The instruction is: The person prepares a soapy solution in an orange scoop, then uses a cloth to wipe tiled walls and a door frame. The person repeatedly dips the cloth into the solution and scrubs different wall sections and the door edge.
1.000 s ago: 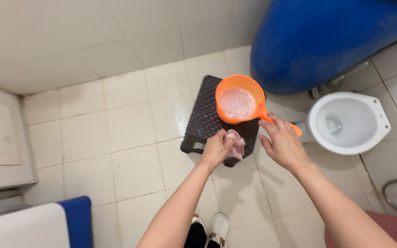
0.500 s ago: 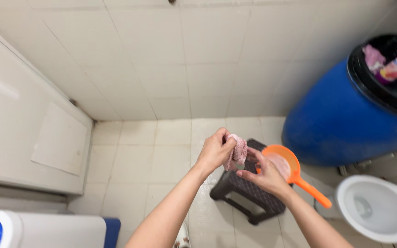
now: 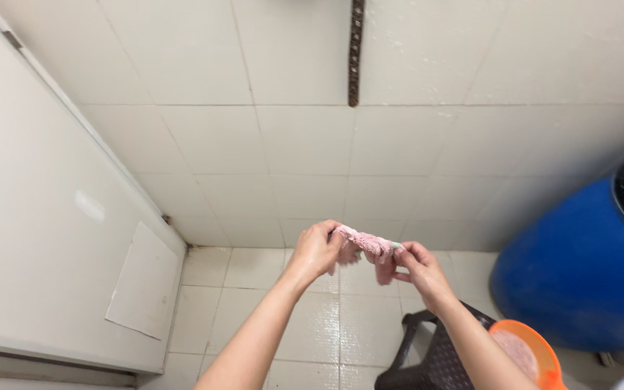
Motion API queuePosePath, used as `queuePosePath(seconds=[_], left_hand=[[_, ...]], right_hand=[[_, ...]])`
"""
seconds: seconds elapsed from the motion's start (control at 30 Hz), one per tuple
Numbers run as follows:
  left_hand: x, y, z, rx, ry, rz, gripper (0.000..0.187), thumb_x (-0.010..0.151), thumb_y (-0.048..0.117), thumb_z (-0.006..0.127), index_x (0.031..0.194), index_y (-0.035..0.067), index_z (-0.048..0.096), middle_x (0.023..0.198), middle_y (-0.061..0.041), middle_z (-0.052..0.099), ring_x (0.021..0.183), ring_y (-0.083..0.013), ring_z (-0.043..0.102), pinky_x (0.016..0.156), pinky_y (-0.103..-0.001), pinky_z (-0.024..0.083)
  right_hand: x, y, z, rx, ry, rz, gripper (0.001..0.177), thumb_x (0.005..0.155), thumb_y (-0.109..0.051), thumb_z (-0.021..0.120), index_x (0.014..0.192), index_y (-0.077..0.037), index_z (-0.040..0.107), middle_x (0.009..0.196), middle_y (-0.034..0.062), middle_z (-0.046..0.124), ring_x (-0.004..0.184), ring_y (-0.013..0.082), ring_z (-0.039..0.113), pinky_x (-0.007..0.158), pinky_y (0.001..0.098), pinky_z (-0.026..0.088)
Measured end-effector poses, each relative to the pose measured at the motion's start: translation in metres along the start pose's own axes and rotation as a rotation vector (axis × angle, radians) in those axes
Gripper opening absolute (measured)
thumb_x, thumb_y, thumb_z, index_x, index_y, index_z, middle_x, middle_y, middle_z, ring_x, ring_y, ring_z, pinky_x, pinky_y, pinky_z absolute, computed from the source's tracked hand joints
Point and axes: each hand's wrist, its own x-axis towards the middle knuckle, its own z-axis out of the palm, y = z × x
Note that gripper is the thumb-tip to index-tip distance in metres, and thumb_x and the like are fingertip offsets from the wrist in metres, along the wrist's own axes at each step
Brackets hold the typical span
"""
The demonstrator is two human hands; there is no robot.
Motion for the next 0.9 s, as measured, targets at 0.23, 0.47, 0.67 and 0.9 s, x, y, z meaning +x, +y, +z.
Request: queuePosePath(seconds=[0.23, 0.47, 0.67, 0.9], left_hand=[[0.051, -0.033, -0.028, -0.297, 0.236, 0.173, 0.024, 0.100, 0.023, 0.056, 0.108, 0.005, 0.070, 0.085, -0.005, 0.075, 0.072, -0.0100, 0.070, 0.067, -0.032, 0.056], [0.097, -0.062, -0.082, -0.449, 0.100, 0.087, 0.022, 0.100, 0.019, 0.055, 0.106, 0.004, 0.070, 0.071, -0.007, 0.068, 0.054, -0.0136, 0.064, 0.053, -0.034, 0.054], [0.167, -0.095, -0.157, -0.482, 0.187, 0.084, 0.025, 0.099, 0.023, 0.064, 0.110, 0.002, 0.074, 0.090, -0.012, 0.067, 0.061, -0.0171, 0.062, 0.052, -0.035, 0.051], [0.186, -0.189, -0.252, -0.180, 0.589, 0.138, 0.045, 0.089, 0.034, 0.074, 0.123, 0.004, 0.070, 0.131, -0.015, 0.064, 0.121, -0.0254, 0.061, 0.097, -0.037, 0.052]], right_hand=[[0.005, -0.086, 0.131, 0.494, -0.177, 0.275, 0.060, 0.095, -0.062, 0.033, 0.122, -0.015, 0.058, 0.116, 0.0101, 0.066, 0.111, 0.0283, 0.065, 0.090, 0.0484, 0.057], [0.097, -0.105, 0.201, 0.415, -0.439, 0.070, 0.055, 0.106, -0.055, 0.042, 0.113, -0.006, 0.065, 0.083, 0.0070, 0.062, 0.072, 0.0198, 0.058, 0.063, 0.0399, 0.050], [0.192, -0.135, 0.283, 0.319, -0.449, 0.200, 0.049, 0.104, -0.047, 0.043, 0.105, -0.003, 0.064, 0.084, 0.0079, 0.065, 0.075, 0.0191, 0.061, 0.070, 0.0402, 0.056], [0.266, -0.116, 0.409, 0.216, -0.617, 0.188, 0.030, 0.106, -0.036, 0.063, 0.109, -0.006, 0.061, 0.084, 0.0030, 0.056, 0.074, 0.0164, 0.057, 0.069, 0.0374, 0.054]])
